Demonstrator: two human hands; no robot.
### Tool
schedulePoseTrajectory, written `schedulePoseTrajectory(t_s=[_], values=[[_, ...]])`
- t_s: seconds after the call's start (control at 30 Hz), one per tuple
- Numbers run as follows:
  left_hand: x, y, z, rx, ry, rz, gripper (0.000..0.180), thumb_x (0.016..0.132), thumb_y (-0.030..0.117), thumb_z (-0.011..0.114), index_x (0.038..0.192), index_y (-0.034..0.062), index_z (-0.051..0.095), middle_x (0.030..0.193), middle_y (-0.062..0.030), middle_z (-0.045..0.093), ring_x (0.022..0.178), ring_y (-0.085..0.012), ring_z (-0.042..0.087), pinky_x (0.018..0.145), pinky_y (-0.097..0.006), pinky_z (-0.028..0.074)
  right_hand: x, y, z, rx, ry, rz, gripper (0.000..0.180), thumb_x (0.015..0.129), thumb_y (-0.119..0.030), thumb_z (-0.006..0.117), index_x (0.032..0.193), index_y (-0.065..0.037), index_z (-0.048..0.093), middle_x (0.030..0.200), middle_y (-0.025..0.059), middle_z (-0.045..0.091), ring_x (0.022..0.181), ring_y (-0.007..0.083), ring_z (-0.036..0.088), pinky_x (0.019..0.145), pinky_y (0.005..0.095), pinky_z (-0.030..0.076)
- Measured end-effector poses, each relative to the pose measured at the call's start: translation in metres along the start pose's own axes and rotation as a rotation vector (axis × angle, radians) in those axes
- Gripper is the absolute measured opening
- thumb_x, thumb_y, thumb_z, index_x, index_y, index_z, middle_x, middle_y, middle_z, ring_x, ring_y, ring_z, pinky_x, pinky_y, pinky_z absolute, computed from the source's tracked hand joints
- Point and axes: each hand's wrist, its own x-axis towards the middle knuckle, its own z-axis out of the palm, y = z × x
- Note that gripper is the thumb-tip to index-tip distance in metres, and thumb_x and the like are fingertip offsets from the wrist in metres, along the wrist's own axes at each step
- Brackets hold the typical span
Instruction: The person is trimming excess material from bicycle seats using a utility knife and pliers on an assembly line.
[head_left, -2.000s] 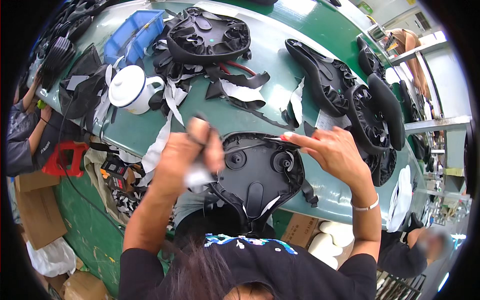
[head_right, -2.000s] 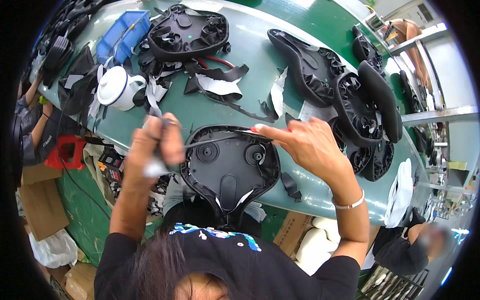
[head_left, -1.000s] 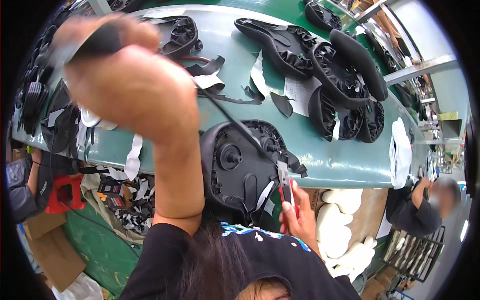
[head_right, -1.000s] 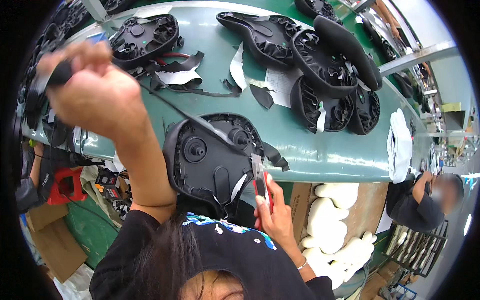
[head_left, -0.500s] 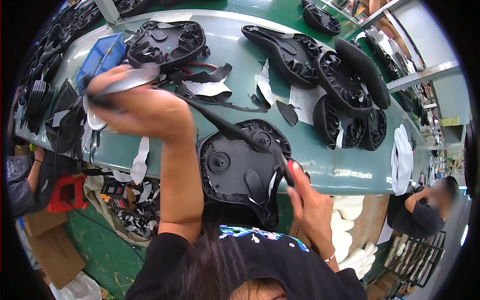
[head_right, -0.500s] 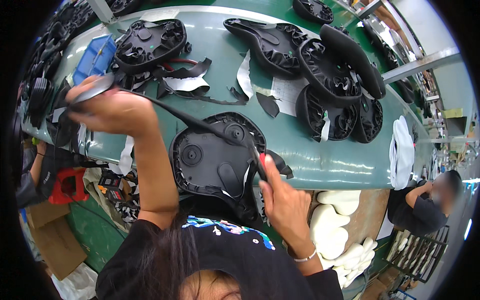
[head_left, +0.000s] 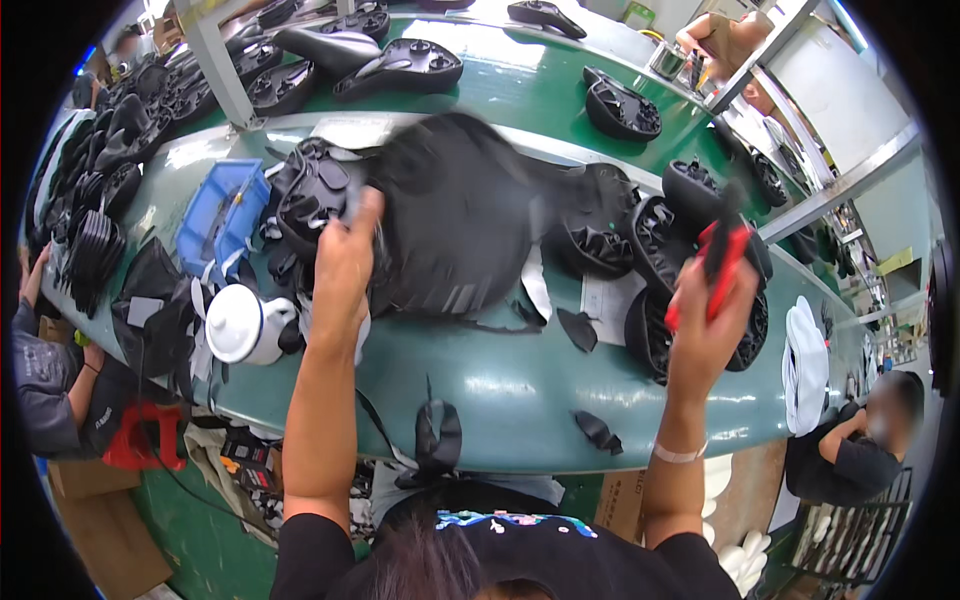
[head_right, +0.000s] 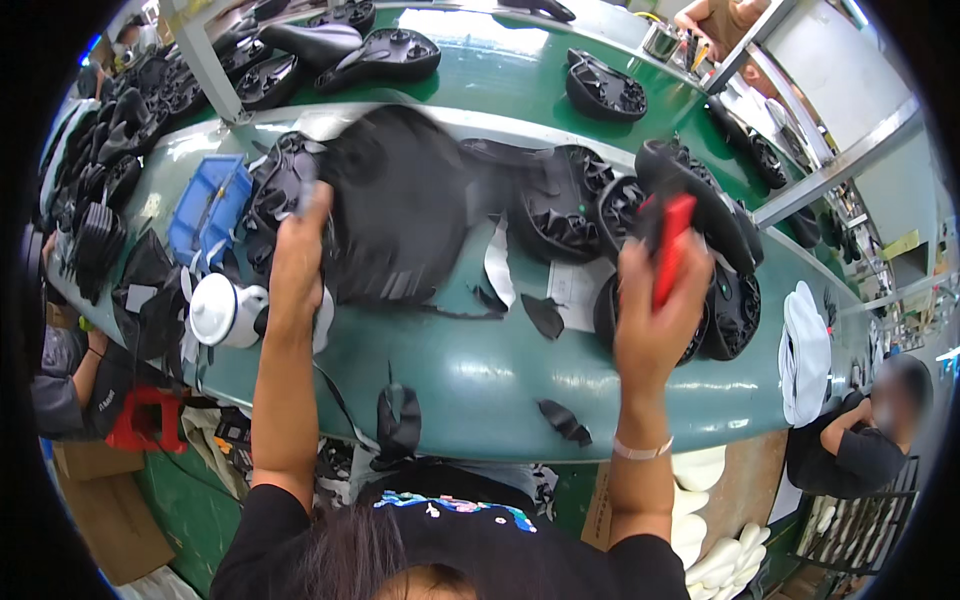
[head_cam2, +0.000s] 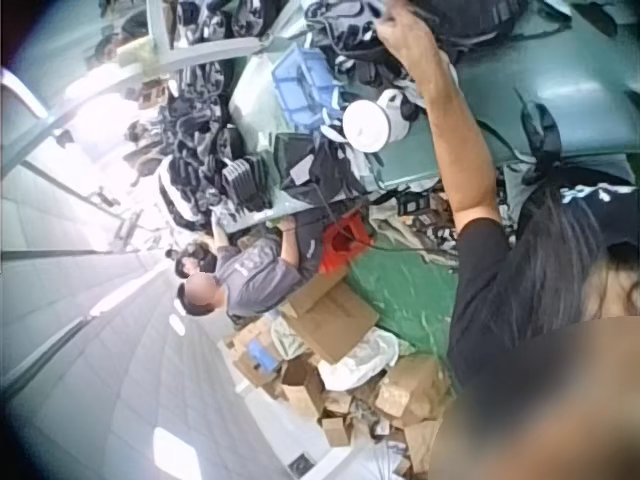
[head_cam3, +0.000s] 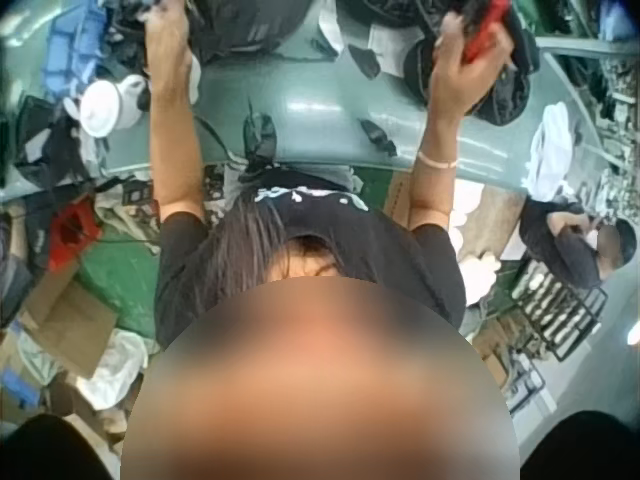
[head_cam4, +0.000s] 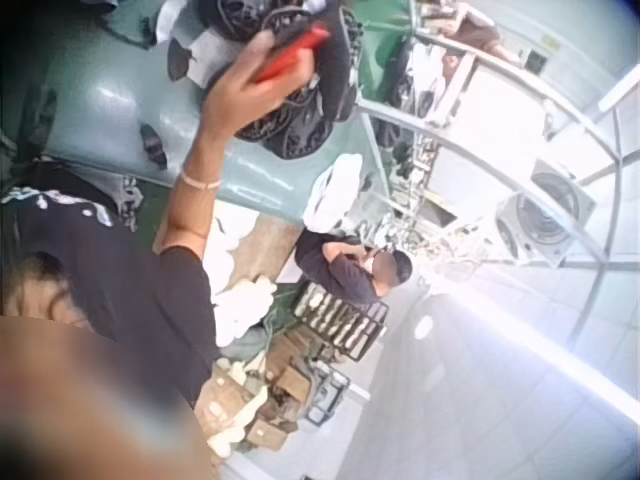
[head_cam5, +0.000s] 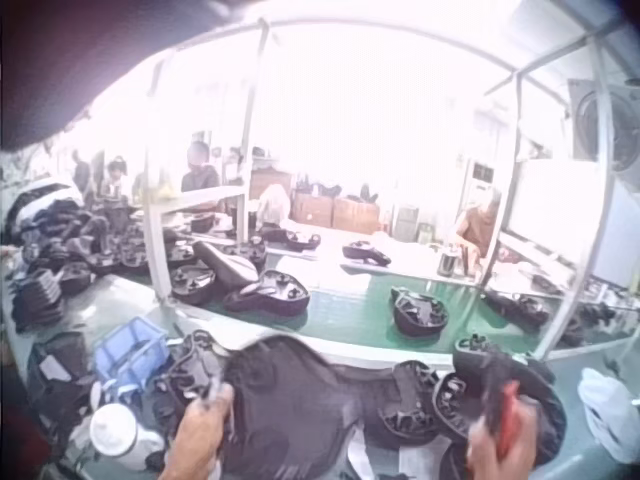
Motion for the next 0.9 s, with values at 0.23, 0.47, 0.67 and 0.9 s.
schedulePoseTrajectory(t_s=[0.23, 0.47, 0.67, 0.9], values=[[-0.002, -0.083, 0.059, 0.662, -0.238, 0.826, 0.042, 0.088, 0.031, 0.061, 0.060, -0.0003, 0.061, 0.091, -0.0144, 0.065, 0.081, -0.0295, 0.064, 0.073, -0.038, 0.049, 0.183, 0.103, 0.186, 0.674, 0.120, 0.507, 0.019, 0.080, -0.008, 0.067, 0.094, -0.004, 0.056, 0.082, 0.0021, 0.058, 0.066, 0.0139, 0.056, 0.058, 0.0268, 0.047], [0.016, -0.080, 0.066, 0.377, -0.110, 0.891, 0.028, 0.075, 0.008, 0.073, 0.060, 0.0003, 0.050, 0.074, -0.0112, 0.057, 0.058, -0.0239, 0.055, 0.051, -0.033, 0.044, 0.242, 0.326, 0.236, -0.029, 0.395, 0.777, 0.030, 0.075, -0.015, 0.069, 0.102, -0.005, 0.062, 0.085, 0.0111, 0.065, 0.075, 0.0271, 0.066, 0.053, 0.0416, 0.055], [0.018, -0.077, 0.069, 0.384, -0.178, 0.811, 0.023, 0.078, 0.010, 0.071, 0.065, 0.0007, 0.054, 0.070, -0.0095, 0.055, 0.055, -0.0245, 0.053, 0.050, -0.034, 0.043, 0.242, 0.274, 0.239, 0.397, 0.132, 0.813, 0.024, 0.080, -0.015, 0.067, 0.099, -0.003, 0.057, 0.086, 0.0100, 0.062, 0.061, 0.0235, 0.062, 0.043, 0.0337, 0.055], [0.017, -0.085, 0.038, 0.187, -0.103, 0.685, 0.020, 0.089, 0.020, 0.060, 0.087, -0.0001, 0.057, 0.082, -0.0098, 0.059, 0.072, -0.0195, 0.056, 0.065, -0.031, 0.046, 0.102, 0.072, 0.188, 1.159, -0.185, 0.897, 0.020, 0.087, -0.019, 0.063, 0.100, -0.006, 0.053, 0.081, 0.0066, 0.060, 0.067, 0.0195, 0.062, 0.055, 0.0327, 0.054]])
